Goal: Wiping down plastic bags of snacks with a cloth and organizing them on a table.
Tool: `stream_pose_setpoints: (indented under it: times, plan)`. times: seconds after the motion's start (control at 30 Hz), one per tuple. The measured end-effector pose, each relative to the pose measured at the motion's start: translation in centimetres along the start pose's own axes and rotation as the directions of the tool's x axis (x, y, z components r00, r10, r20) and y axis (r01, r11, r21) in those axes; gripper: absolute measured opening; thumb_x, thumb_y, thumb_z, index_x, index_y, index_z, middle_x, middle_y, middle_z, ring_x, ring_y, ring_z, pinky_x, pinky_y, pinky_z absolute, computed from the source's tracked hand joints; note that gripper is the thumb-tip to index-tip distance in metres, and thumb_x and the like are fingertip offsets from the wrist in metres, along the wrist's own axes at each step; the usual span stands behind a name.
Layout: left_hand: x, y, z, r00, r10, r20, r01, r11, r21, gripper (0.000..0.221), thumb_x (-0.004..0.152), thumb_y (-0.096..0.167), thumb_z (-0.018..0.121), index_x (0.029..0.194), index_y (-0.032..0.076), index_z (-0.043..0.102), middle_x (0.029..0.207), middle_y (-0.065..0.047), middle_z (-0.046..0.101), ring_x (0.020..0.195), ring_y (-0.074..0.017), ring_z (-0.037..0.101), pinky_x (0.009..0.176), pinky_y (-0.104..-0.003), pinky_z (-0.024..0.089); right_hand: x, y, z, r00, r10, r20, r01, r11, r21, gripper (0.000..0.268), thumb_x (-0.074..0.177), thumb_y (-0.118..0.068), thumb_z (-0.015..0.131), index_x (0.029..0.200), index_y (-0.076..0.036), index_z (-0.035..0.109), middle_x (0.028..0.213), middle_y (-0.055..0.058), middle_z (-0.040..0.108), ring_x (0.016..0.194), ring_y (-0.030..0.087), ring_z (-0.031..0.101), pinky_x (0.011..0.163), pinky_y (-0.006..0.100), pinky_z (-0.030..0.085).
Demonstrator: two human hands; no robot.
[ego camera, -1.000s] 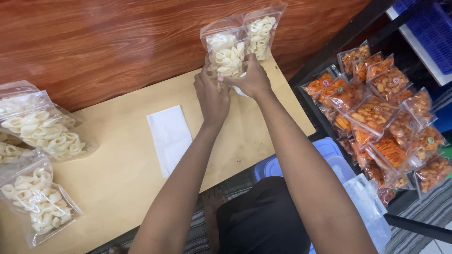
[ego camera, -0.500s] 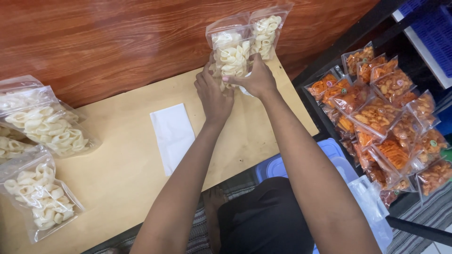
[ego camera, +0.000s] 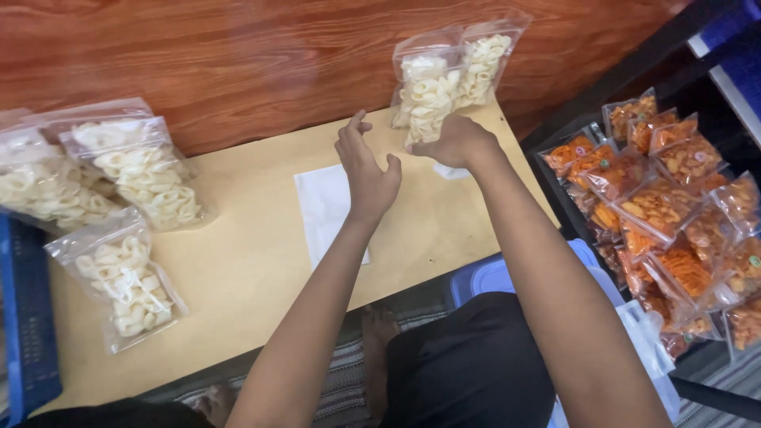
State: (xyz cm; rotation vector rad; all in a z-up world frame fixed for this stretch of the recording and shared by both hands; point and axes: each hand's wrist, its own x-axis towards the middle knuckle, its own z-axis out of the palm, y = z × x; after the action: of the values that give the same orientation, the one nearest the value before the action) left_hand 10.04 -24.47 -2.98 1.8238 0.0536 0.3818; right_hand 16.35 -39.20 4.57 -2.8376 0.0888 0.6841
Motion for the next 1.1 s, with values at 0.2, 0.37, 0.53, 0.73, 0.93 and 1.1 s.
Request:
stream_pose_setpoints:
  times: [0.2,0.37,0.53,0.73,0.93,1.1]
  plan:
    - [-2.9,2.0,-9.2,0.994,-0.009,-0.106,0.003,0.998,-0.057,0.062,0.08,-0.001,0.054,0.137,0.02,0.041,0.116,0.001,0.043,0.121,-0.0193,0.038,0.109,-0.037,0.033,-1.5,-7.6,2.1,0.963,-0.259,0.077,0.267,0.955,-0.127,0.066,0.084,-0.064,0.064,0.108,-0.003,0.074,0.114,0.022,0.074,0.116,0.041,0.068,0.09,0.055,0.056]
    - [-4.2,-0.2,-18.1,0.911,0.078,-0.405,-0.031,0.992,0.12,0.059,0.075,0.004,0.061,0.129,0.021,0.047,0.114,0.0,0.051,0.116,-0.0204,0.045,0.101,-0.035,0.038,-5.9,-16.3,4.0,0.847,-0.512,0.142,0.527,0.843,-0.107,0.048,0.086,-0.054,0.068,0.106,-0.011,0.075,0.109,0.017,0.075,0.111,0.037,0.071,0.089,0.051,0.057]
    - [-6.1,-3.5,-27.7,0.805,0.139,-0.577,0.142,0.899,0.415,0.058,0.066,0.005,0.069,0.122,0.014,0.053,0.113,-0.009,0.05,0.113,-0.0367,0.047,0.105,-0.05,0.034,-8.2,-23.5,7.1,0.719,-0.641,0.268,0.671,0.741,-0.028,0.046,0.09,-0.049,0.065,0.112,-0.009,0.073,0.12,0.021,0.071,0.118,0.04,0.067,0.095,0.053,0.055]
    - [-9.6,-9.3,-34.4,0.723,-0.345,-0.599,0.633,0.678,0.374,0.085,0.07,0.025,0.084,0.14,0.015,0.037,0.14,-0.014,0.029,0.138,-0.0437,0.021,0.114,-0.062,0.022,-8.0,-28.6,12.3,0.59,-0.704,0.396,0.779,0.625,-0.049,0.044,0.09,-0.05,0.068,0.115,-0.013,0.071,0.121,0.019,0.07,0.122,0.037,0.065,0.098,0.051,0.054]
    - [-10.1,-8.2,-34.7,0.652,-0.58,-0.488,0.755,0.555,0.349,0.1,0.077,0.042,0.086,0.149,0.012,0.023,0.146,-0.025,0.035,0.142,-0.0447,0.031,0.116,-0.059,0.024,-7.7,-29.8,14.0,0.605,-0.653,0.455,0.76,0.645,-0.085,0.047,0.094,-0.049,0.064,0.122,-0.013,0.068,0.129,0.018,0.067,0.127,0.036,0.062,0.102,0.05,0.052]
    - [-10.0,-6.8,-34.0,0.639,-0.567,-0.52,0.754,0.594,0.28,0.106,0.076,0.025,0.084,0.152,0.014,0.011,0.131,-0.017,0.05,0.126,-0.0398,0.051,0.102,-0.055,0.041,-7.5,-29.0,13.8,0.634,-0.623,0.458,0.738,0.665,-0.117,0.05,0.093,-0.051,0.065,0.123,-0.011,0.068,0.128,0.019,0.067,0.128,0.036,0.062,0.104,0.05,0.052]
